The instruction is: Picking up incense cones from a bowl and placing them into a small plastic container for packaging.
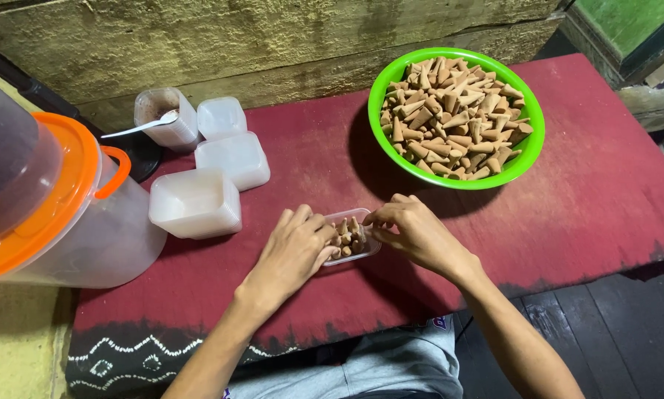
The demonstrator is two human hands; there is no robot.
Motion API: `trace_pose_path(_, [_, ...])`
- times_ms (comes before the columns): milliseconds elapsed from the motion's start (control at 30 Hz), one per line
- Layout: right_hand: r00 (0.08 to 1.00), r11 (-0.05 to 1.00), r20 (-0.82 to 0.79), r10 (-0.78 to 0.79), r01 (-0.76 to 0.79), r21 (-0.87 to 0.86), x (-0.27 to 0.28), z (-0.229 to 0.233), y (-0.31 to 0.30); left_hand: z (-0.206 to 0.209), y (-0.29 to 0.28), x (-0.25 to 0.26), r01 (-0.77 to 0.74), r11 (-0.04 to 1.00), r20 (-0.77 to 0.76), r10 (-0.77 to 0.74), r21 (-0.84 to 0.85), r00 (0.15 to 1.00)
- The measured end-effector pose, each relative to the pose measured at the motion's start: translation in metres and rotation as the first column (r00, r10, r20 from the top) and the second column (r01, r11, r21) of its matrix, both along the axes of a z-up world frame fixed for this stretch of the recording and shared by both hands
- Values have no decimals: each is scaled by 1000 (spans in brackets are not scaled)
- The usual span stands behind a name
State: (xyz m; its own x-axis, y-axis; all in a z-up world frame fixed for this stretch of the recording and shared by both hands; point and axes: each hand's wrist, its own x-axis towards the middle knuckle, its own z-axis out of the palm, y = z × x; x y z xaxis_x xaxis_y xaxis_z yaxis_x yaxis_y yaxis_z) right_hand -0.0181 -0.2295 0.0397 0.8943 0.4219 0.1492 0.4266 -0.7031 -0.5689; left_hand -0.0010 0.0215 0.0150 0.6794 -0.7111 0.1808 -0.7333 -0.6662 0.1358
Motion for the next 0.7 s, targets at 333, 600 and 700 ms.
trace_pose_path(333, [988,987,147,-47,23,160,8,9,-33,28,-4,10,-61,994,-62,56,-95,997])
trace_pose_path(600, [848,905,316,-425,398,148,44,-3,-134,22,-42,73,-40,963,-213,-18,-265,977])
trace_pose_path(700, [824,887,331,-459,448,114,62,-38,-172,27,-68,101,-9,946,-202,-60,-325,978])
